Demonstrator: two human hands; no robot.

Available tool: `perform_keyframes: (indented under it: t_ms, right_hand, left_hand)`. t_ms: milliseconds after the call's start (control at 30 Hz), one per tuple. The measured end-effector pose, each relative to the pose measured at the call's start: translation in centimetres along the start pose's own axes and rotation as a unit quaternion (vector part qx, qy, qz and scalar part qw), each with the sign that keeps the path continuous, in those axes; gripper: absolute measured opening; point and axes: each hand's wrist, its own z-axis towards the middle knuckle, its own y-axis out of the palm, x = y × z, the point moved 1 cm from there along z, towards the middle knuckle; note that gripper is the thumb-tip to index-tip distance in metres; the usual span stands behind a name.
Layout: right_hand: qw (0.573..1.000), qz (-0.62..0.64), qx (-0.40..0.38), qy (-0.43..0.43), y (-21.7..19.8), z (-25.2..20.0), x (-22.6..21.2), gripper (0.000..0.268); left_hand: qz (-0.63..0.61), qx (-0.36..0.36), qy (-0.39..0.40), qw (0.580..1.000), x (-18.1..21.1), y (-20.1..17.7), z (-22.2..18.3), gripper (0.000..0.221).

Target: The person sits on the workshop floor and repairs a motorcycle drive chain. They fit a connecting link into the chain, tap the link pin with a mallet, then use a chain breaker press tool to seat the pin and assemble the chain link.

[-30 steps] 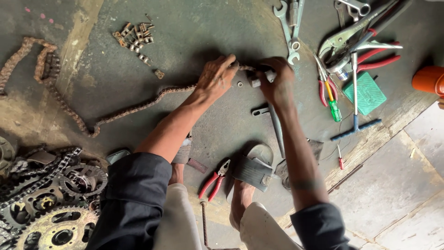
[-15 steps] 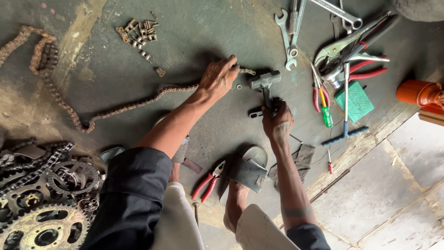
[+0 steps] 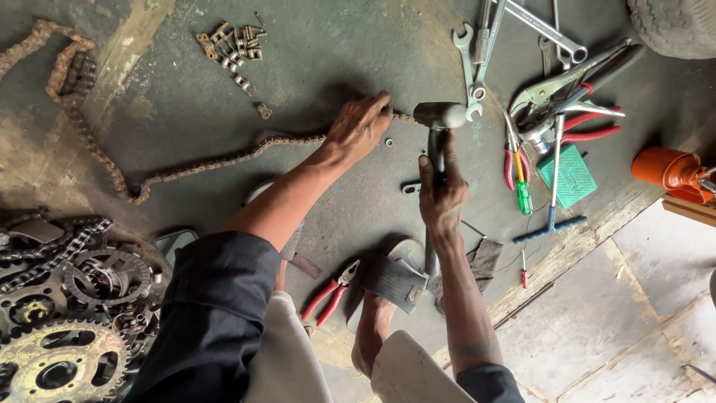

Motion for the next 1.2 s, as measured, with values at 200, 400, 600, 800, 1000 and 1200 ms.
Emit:
perform_keyframes:
  t_ms: [200,400,600,800,1000,1200]
  right_hand:
    - [0.996,-0.075,-0.005,-0.053,1.2,-0.1,0.7,0.053]
    - [0.993,-0.093,-0.009,-0.075,1.3,-0.7,-0.7,0.048]
    - [0.990,-0.109,-0.017,-0.084,2.1,-0.6,0.2,0.052]
    - [0.990,-0.094,-0.003,-0.106,1.9,-0.7,0.2,0.054]
    - [0.990,-0.100,-0.004,-0.100,2.0,-0.8,0.1,0.049]
    - [0.996,-0.038,-0.004,-0.080,2.2,-0.8,2.6,0.057]
  left_hand:
    - [-0.007,-0.007,-0.010,1.000,0.2,-1.0,0.2,0.012]
    - [-0.027,-0.037,-0.030,0.999,0.5,-1.2,0.2,0.017]
    - [-0.013,-0.025,-0.032,0.999,0.2,-0.5,0.0,0.014]
    - [-0.224,-0.015,-0.174,0.959,-1.0,1.7,-0.6,0.024]
    - [-0.075,0.018,-0.083,0.994,-0.9,2.3,-1.0,0.021]
    - [-0.071,0.034,-0.072,0.994,-0.8,2.0,-1.0,0.018]
